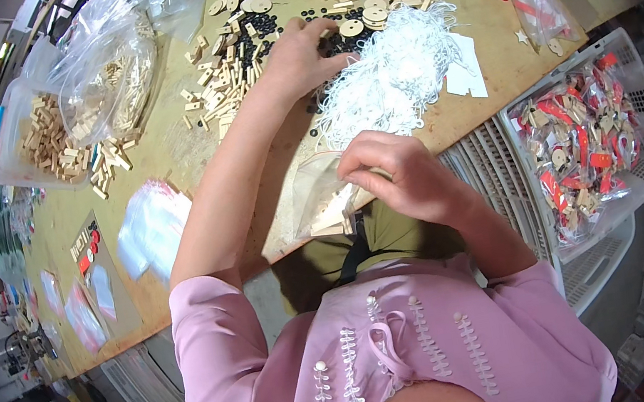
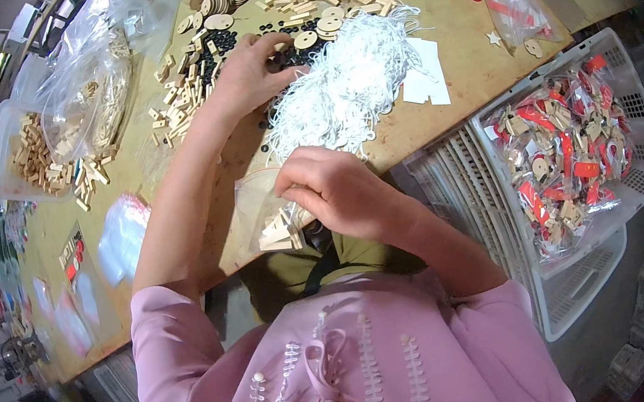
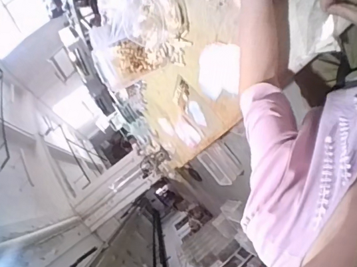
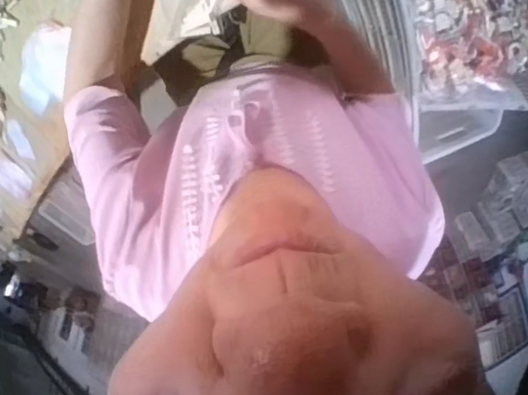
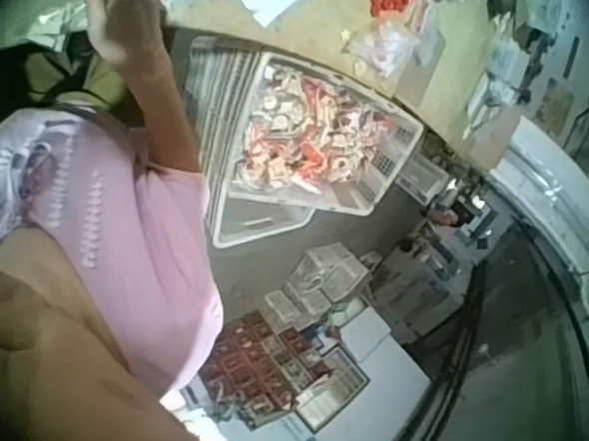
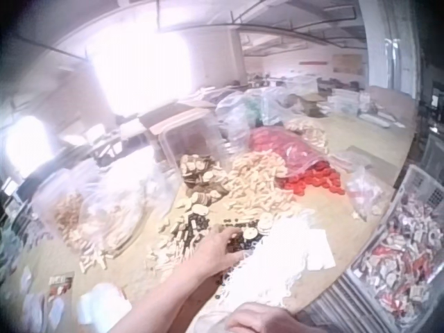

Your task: The person assembles small craft kits by placing wooden pieces, black beads, and white strings into clear plastic bags. They handle the items one by one, arrange them inside the bags, and then seal them.

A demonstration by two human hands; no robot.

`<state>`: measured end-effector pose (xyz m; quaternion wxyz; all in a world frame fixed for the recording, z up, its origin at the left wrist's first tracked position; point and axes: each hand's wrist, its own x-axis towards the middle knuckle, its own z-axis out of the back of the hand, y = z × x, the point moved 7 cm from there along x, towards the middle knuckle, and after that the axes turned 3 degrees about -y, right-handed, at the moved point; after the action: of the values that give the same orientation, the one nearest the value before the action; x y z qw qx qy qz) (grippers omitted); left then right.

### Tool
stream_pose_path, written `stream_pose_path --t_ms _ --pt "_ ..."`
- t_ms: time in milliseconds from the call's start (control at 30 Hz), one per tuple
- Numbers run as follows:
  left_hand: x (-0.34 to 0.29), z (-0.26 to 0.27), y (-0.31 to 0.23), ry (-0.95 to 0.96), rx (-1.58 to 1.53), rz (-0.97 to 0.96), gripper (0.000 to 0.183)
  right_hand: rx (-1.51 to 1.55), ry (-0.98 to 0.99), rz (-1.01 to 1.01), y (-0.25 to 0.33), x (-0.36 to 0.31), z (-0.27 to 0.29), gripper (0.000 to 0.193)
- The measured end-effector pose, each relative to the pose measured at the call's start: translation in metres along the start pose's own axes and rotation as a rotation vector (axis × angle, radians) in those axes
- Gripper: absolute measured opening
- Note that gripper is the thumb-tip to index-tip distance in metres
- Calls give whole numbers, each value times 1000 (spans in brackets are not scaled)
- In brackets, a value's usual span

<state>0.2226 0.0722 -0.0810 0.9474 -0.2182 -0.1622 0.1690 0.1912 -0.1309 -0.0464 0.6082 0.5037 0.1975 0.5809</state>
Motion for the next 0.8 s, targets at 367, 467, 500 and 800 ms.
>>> stream_pose_path --t_ms 367,467,500,800 --pt "-11 -3 6 123 -602 212 17 24 37 3 -6 -3 3 10" --pt "-19 -10 29 75 -1287 552 14 11 42 -3 -3 -3 1 11" --pt "-21 -10 33 52 -1437 676 14 4 44 -6 -2 -2 0 10" --pt "-71 -1 12 124 -2064 823 48 26 57 -5 3 -4 -5 7"
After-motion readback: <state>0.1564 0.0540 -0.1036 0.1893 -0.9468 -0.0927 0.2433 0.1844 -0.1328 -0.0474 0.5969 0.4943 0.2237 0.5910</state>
